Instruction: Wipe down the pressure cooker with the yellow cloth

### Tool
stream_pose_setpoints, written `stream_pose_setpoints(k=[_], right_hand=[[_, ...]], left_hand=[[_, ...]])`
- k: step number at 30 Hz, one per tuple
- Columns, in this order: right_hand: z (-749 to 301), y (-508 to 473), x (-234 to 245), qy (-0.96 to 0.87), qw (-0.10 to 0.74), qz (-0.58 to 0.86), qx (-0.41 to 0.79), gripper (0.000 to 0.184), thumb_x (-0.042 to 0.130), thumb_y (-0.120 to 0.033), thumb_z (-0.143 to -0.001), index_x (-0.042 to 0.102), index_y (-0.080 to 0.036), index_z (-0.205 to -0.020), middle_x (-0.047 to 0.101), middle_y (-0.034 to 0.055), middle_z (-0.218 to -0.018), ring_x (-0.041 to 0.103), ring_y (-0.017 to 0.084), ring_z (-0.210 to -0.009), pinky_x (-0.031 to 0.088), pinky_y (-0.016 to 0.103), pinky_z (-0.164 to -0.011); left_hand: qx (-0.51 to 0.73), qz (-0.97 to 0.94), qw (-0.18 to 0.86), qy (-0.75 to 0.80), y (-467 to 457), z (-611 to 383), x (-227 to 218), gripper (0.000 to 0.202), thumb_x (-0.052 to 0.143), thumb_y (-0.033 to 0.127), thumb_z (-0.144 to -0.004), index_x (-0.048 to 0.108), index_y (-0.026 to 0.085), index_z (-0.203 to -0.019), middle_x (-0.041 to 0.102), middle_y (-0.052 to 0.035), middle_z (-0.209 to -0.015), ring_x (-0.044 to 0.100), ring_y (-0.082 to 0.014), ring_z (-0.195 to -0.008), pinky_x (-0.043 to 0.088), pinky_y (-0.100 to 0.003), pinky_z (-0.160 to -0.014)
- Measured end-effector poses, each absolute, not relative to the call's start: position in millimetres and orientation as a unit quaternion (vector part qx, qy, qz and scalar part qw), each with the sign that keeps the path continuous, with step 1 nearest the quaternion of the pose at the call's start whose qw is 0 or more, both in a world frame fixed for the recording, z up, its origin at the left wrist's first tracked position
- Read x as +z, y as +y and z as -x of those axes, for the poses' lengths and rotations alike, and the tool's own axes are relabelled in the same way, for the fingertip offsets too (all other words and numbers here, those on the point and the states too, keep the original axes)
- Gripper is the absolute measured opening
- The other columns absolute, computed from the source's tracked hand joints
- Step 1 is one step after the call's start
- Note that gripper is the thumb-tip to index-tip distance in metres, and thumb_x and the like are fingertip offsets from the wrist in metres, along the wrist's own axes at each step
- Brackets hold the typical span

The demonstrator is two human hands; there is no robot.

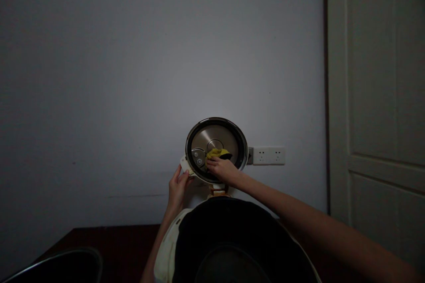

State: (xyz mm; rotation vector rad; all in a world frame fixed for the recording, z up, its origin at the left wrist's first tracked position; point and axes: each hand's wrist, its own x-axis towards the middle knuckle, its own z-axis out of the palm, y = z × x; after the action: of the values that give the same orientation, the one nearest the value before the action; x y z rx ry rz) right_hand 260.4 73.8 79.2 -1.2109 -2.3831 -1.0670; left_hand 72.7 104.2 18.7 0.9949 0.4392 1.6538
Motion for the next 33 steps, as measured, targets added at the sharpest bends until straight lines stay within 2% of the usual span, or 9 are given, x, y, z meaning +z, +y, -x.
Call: stream_pose_setpoints(k=[4, 6, 12, 16, 18, 22, 26, 29, 33], right_hand=[[-270.0, 79.2, 75.0, -0.834, 0.157, 0.391, -0.358, 0.033, 0.049, -0.014, -0.092, 0.056, -0.017, -0.125, 0.058, 0.0084, -0.129, 0.052, 0.019, -0.117, 0.051, 0.030, -0.088], [-282.7, 77.4, 73.5, -0.838, 0.169, 0.388, -0.344, 0.036, 0.049, -0.011, -0.091, 0.055, -0.018, -0.127, 0.057, 0.0077, -0.131, 0.052, 0.018, -0.118, 0.048, 0.030, -0.093], [-307.7, 64.7, 85.9, -0.772, 0.166, 0.496, -0.361, 0.027, 0.048, -0.009, -0.089, 0.061, -0.016, -0.112, 0.055, 0.0123, -0.123, 0.052, 0.023, -0.112, 0.050, 0.031, -0.083], [-303.7, 69.2, 112.6, -0.705, 0.215, 0.559, -0.380, 0.028, 0.043, -0.004, -0.088, 0.058, -0.011, -0.111, 0.055, 0.0172, -0.117, 0.053, 0.024, -0.104, 0.049, 0.030, -0.078], [-299.3, 77.8, 130.5, -0.694, 0.238, 0.562, -0.383, 0.027, 0.043, -0.006, -0.089, 0.058, -0.011, -0.111, 0.055, 0.0178, -0.115, 0.054, 0.025, -0.102, 0.048, 0.030, -0.077], [-286.8, 100.4, 164.7, -0.694, 0.278, 0.541, -0.385, 0.022, 0.045, -0.014, -0.093, 0.060, -0.011, -0.108, 0.059, 0.0152, -0.112, 0.054, 0.024, -0.103, 0.045, 0.032, -0.086], [-264.2, 116.0, 178.2, -0.702, 0.307, 0.512, -0.389, 0.023, 0.050, -0.021, -0.093, 0.060, -0.010, -0.111, 0.060, 0.0149, -0.114, 0.052, 0.025, -0.108, 0.043, 0.033, -0.089], [-242.4, 117.7, 172.3, -0.735, 0.289, 0.474, -0.390, 0.024, 0.052, -0.022, -0.093, 0.061, -0.013, -0.113, 0.060, 0.0119, -0.117, 0.052, 0.022, -0.111, 0.042, 0.031, -0.093], [-221.3, 111.7, 162.8, -0.781, 0.220, 0.428, -0.397, 0.023, 0.052, -0.021, -0.093, 0.062, -0.014, -0.112, 0.061, 0.0103, -0.113, 0.055, 0.021, -0.106, 0.043, 0.029, -0.090]], left_hand=[[0.700, -0.424, 0.546, 0.178, 105.3, -72.6, 18.0, 0.051, 0.064, 0.012, -0.079, 0.052, 0.010, -0.129, 0.073, -0.0094, -0.098, 0.069, -0.0144, -0.073, 0.056, -0.025, -0.069], [0.697, -0.429, 0.546, 0.178, 106.4, -72.2, 17.3, 0.051, 0.064, 0.012, -0.079, 0.052, 0.011, -0.129, 0.073, -0.0096, -0.100, 0.069, -0.0152, -0.076, 0.056, -0.025, -0.070], [0.694, -0.427, 0.546, 0.194, 109.4, -71.3, 14.8, 0.056, 0.067, 0.017, -0.078, 0.051, 0.013, -0.131, 0.072, -0.0096, -0.104, 0.069, -0.0152, -0.077, 0.056, -0.027, -0.072], [0.692, -0.438, 0.542, 0.187, 110.3, -70.9, 13.8, 0.056, 0.069, 0.021, -0.076, 0.053, 0.014, -0.130, 0.072, -0.0090, -0.102, 0.069, -0.0159, -0.078, 0.056, -0.027, -0.072], [0.693, -0.441, 0.540, 0.186, 110.3, -70.5, 13.4, 0.055, 0.069, 0.021, -0.076, 0.054, 0.015, -0.129, 0.072, -0.0088, -0.103, 0.069, -0.0157, -0.077, 0.056, -0.026, -0.071], [0.693, -0.448, 0.534, 0.186, 109.2, -69.8, 13.2, 0.052, 0.068, 0.022, -0.076, 0.057, 0.015, -0.126, 0.070, -0.0094, -0.110, 0.068, -0.0154, -0.078, 0.056, -0.026, -0.071], [0.692, -0.464, 0.523, 0.179, 108.5, -69.2, 12.7, 0.054, 0.069, 0.025, -0.075, 0.057, 0.015, -0.127, 0.070, -0.0096, -0.110, 0.068, -0.0167, -0.082, 0.055, -0.028, -0.074], [0.693, -0.468, 0.518, 0.179, 109.8, -69.1, 12.1, 0.056, 0.070, 0.027, -0.074, 0.057, 0.015, -0.127, 0.070, -0.0100, -0.110, 0.068, -0.0177, -0.084, 0.055, -0.029, -0.076], [0.693, -0.458, 0.523, 0.193, 110.3, -69.3, 13.0, 0.052, 0.068, 0.023, -0.075, 0.058, 0.015, -0.125, 0.069, -0.0098, -0.112, 0.069, -0.0173, -0.084, 0.056, -0.028, -0.074]])
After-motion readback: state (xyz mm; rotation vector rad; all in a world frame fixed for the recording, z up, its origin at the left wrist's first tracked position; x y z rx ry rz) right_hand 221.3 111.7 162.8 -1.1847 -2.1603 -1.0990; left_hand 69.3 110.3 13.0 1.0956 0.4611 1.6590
